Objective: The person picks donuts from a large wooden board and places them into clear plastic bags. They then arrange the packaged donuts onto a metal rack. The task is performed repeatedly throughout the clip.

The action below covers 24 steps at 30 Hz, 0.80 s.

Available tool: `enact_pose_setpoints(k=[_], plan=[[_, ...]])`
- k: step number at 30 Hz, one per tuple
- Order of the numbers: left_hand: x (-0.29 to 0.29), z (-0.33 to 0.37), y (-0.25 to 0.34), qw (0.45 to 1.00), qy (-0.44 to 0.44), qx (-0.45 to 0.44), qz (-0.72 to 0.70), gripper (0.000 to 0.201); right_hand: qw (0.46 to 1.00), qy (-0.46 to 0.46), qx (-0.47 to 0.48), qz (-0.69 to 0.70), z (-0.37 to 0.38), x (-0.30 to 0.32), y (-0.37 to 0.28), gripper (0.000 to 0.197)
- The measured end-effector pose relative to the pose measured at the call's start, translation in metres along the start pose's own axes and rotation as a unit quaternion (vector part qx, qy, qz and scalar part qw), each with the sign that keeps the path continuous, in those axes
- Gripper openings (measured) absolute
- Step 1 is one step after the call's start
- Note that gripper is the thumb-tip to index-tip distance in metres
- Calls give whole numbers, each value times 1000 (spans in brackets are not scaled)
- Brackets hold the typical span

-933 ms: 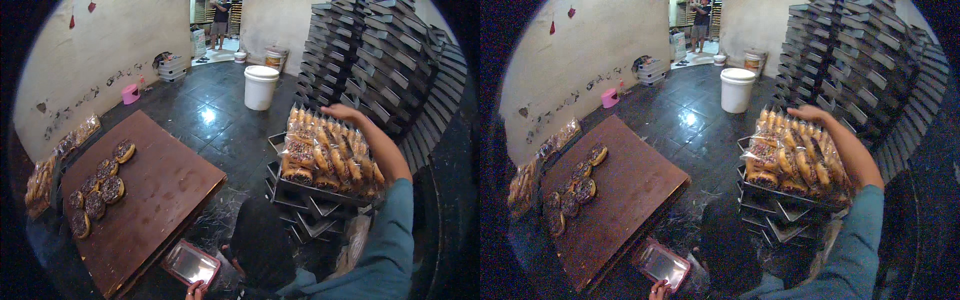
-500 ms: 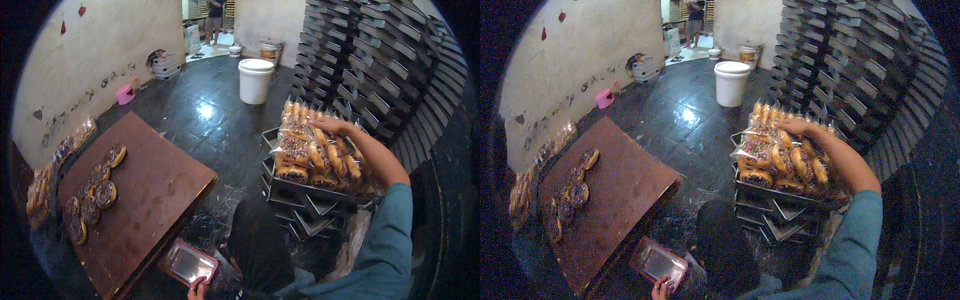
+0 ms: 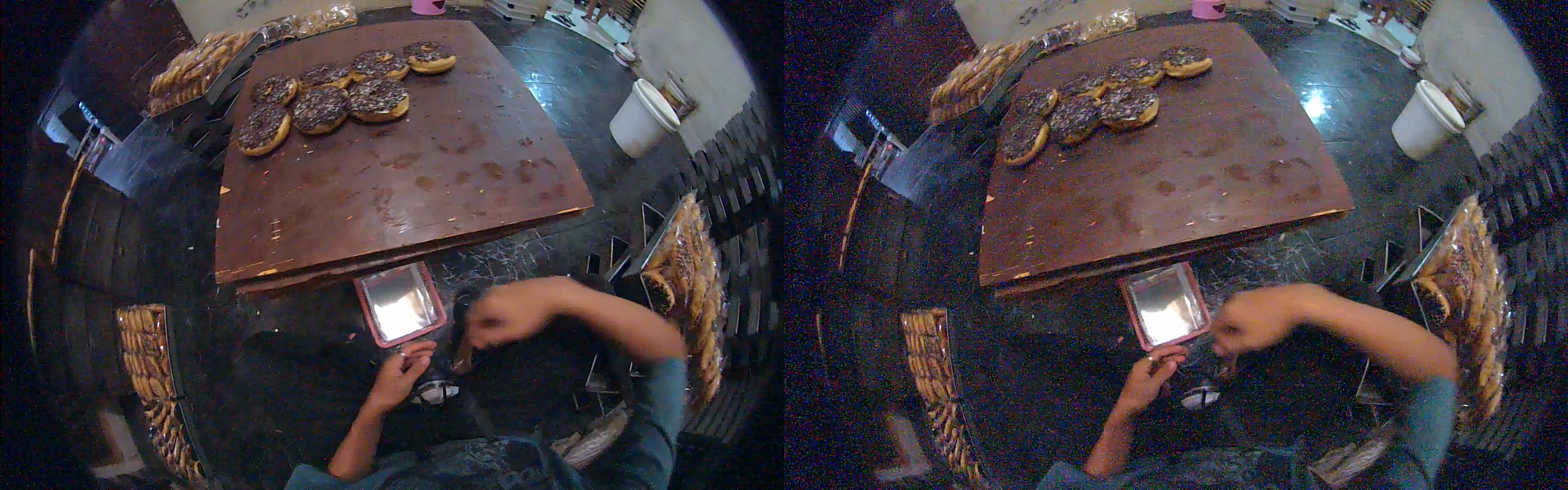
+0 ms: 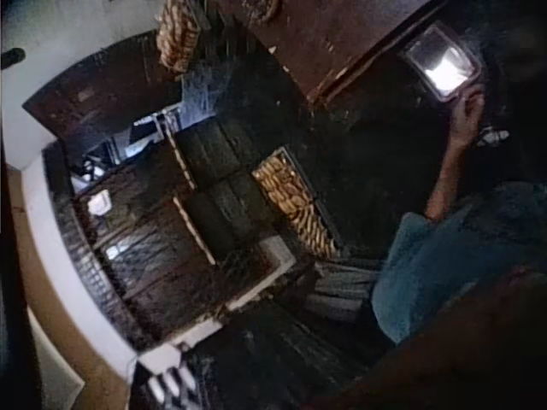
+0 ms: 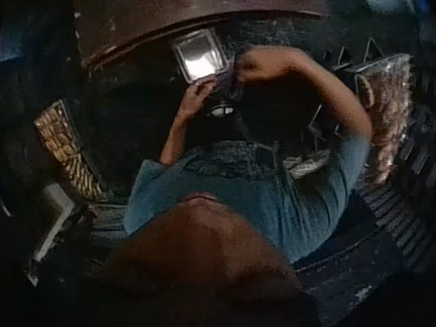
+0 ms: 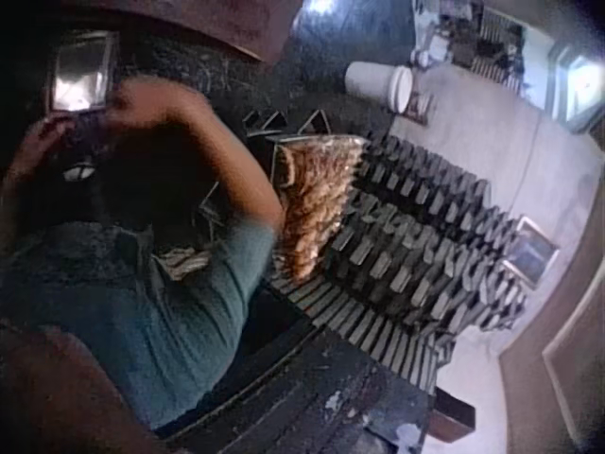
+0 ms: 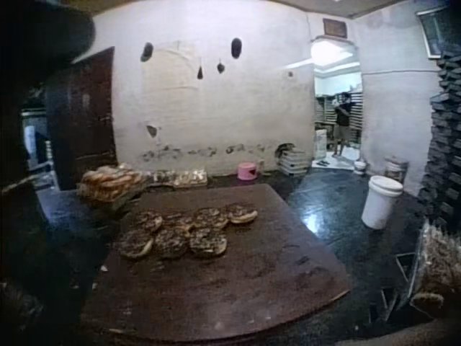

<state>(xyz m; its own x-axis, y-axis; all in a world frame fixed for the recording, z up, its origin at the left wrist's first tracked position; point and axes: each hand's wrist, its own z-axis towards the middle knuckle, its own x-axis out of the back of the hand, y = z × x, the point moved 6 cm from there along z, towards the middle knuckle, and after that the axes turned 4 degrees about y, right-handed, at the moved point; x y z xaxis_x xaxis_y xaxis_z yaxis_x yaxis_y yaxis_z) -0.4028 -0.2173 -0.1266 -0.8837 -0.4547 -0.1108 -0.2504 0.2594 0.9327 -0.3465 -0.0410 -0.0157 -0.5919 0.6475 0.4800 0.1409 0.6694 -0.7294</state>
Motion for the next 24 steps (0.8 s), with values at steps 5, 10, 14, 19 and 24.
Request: enact_pose_setpoints(k=[5,10,14,19,24], plan=[[6,-7,-8,993,45,-64,85,30,971,224,-8,-84,277,-73,202,42],[17,-15,-37,986,80,7,147,35,965,235,-92,-66,349,-146,238,97],[20,-17,-34,980,66,17,185,38,951,297,-71,-57,357,-164,274,89],[18,-6,-58,975,22,9,220,40,951,297,-65,-56,355,-150,275,71],[15,-5,-60,979,53,-81,181,35,962,260,-40,-76,355,-133,247,54]])
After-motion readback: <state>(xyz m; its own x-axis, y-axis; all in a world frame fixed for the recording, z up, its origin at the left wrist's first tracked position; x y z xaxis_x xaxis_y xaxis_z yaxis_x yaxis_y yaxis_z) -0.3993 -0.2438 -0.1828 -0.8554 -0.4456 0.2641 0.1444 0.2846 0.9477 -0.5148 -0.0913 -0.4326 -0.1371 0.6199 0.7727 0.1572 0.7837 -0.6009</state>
